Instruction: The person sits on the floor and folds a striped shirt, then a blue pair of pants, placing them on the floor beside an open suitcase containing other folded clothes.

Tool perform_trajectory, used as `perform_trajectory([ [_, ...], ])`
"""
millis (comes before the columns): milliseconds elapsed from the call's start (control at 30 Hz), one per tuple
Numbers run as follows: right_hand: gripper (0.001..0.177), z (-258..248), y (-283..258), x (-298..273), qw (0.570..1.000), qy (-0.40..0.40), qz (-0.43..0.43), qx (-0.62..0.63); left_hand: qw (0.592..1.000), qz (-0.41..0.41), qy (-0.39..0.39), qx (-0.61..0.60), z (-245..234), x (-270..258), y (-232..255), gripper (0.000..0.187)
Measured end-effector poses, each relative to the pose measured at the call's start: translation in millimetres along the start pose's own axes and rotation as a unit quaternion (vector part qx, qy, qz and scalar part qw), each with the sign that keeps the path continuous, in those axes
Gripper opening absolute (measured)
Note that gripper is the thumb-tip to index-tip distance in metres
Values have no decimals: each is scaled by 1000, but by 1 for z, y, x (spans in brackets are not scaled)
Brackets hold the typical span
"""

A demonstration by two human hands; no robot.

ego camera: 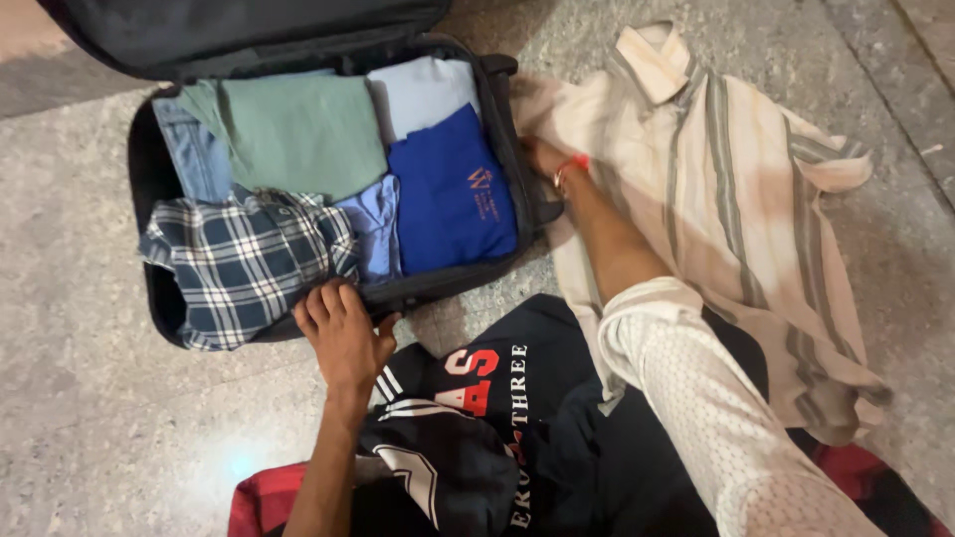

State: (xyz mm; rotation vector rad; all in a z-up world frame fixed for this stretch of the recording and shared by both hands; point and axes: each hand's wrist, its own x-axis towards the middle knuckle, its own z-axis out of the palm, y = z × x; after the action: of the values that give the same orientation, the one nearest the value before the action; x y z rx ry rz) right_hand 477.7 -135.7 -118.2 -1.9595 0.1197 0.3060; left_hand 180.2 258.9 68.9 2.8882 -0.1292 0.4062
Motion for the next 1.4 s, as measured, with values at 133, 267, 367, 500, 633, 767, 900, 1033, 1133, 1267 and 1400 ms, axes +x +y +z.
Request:
perform_trajectory([
  [133,48,-22,0,2,966,60,-218,-123,1000,-13,-17,-9,4,3,-1,71],
  [267,46,-17,-4,-44,926,242,-189,-218,1000,7,0,0,5,-3,-4,73],
  [367,37,-27,-25,-74,934,182,-69,-300,1000,14,10,-1,5,-2,-3,72],
  [500,28,-46,-15,-94,917,135,-137,-349,999,19,28,3,4,-6,-2,74],
  [633,27,-72,-5,-129,919,156,-98,-350,998,23,37,35,7,-15,-2,76],
  [767,33,-115,23,-164,901,172,0,-398,998,23,52,18,9,-17,0,76],
  [900,31,-136,68,-169,905,12,136,-402,998,16,56,15,12,-22,2,79],
  [1033,28,-141,74,-168,891,-51,113,-437,997,42,63,6,10,-29,-2,87],
  [1133,29,-125,56,-172,911,-41,44,-407,999,28,21,-18,3,-26,-1,94],
  [1267,30,-106,39,-187,953,-51,-46,-295,997,69,36,6,-6,-38,43,101],
  [1400,28,-119,53,-187,909,-24,-1,-417,940,233,-168,-186,7,-93,151,104],
])
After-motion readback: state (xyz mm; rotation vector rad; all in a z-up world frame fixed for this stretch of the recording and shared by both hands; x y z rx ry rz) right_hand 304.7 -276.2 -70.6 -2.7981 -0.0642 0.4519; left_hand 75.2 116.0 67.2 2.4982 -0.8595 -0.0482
